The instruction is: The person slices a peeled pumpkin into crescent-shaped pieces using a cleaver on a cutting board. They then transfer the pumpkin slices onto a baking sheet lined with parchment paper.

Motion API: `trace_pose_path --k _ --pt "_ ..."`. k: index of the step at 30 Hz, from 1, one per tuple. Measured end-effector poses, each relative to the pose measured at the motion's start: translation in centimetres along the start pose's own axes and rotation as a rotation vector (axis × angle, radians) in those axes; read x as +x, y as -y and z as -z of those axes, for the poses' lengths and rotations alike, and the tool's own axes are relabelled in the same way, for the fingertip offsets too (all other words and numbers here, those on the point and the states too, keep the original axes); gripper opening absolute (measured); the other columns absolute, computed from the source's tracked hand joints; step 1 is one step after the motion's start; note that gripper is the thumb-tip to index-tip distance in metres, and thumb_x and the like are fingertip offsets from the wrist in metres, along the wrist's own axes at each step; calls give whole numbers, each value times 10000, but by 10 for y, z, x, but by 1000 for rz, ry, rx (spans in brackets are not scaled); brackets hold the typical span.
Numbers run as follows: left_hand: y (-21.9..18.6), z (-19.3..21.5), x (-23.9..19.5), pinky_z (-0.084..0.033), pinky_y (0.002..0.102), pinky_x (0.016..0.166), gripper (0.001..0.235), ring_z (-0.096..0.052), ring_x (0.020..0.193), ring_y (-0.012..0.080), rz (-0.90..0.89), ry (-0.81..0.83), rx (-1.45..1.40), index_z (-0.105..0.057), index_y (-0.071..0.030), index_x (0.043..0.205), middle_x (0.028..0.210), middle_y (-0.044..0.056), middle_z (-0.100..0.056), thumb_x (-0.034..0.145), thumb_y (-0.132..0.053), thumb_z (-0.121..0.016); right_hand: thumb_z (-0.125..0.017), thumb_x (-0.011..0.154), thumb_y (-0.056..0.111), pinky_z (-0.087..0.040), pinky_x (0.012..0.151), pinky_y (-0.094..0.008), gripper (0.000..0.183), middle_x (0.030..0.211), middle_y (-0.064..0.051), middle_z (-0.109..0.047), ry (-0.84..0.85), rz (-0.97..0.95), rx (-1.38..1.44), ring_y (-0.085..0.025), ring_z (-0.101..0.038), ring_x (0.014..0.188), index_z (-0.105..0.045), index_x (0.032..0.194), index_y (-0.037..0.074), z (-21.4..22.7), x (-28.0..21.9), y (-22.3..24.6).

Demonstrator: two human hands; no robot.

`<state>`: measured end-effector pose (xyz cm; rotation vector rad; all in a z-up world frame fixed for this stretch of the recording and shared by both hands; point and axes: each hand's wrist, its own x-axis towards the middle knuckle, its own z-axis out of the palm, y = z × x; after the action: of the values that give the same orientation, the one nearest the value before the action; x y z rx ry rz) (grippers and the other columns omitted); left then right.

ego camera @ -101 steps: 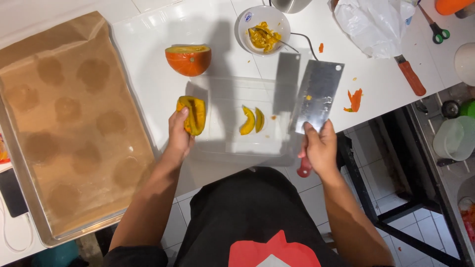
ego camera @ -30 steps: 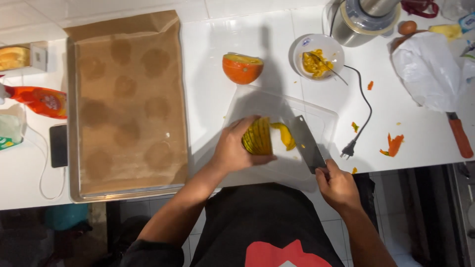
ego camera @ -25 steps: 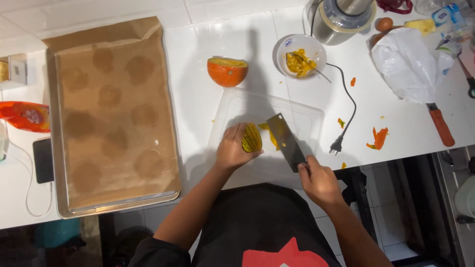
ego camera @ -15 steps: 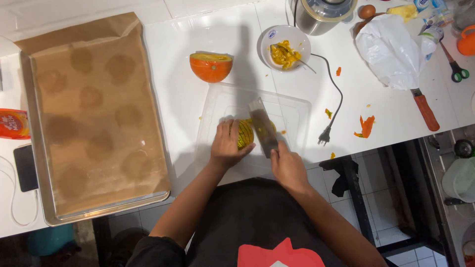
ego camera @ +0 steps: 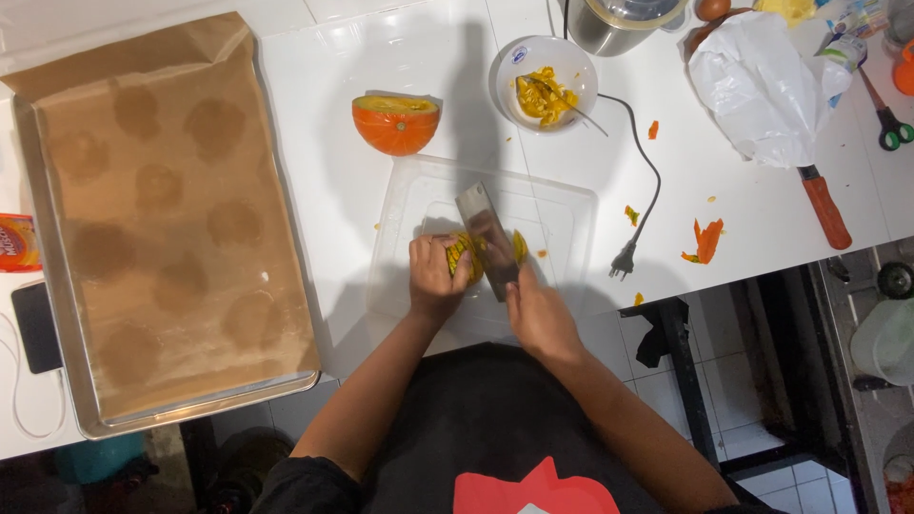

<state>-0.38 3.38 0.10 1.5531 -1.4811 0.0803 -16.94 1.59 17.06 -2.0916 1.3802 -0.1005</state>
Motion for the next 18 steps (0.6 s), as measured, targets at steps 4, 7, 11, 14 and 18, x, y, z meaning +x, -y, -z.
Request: trace_pose_path --k 4,7,11,14,18 --pt "-11 15 26 -371 416 622 252 -517 690 311 -252 -120 127 -468 -95 1233 865 118 -531 1008 -130 -577 -462 1041 269 -593 679 -598 342 922 -316 -743 89 -43 -37 -508 -736 862 -523 1224 -14 -4 10 -7" --pt "4 9 18 -357 403 605 188 -503 647 295 -256 -90 165 -439 -120 1217 822 104 -523 1044 -169 -495 -469 1034 263 -597 678 -582 318 925 -315 -744 135 -44 -68 -501 -740 864 -535 1193 -4 -6 21 -13" --pt "8 6 7 -365 418 704 414 -513 701 289 8 73 64 -537 -79 897 787 75 -516 1090 -423 -411 -456 1029 294 -589 677 -585 339 951 -297 -752 187 -76 -73 -503 -737 879 -522 1195 5 -6 37 -11" --pt "11 6 -1 -370 413 794 369 -546 773 281 77 134 57 -543 -88 912 829 68 -540 1065 -415 -467 -441 1029 314 -593 648 -564 421 859 -297 -734 174 -124 -119 -492 -744 831 -459 1294 -12 -41 50 -34" --pt "16 -1 -6 -348 439 755 245 -494 740 317 -96 34 132 -493 -37 1016 892 107 -508 1047 -272 -559 -414 1045 254 -609 645 -531 339 841 -285 -735 159 -112 -143 -455 -757 798 -465 1240 -19 -49 60 -31"
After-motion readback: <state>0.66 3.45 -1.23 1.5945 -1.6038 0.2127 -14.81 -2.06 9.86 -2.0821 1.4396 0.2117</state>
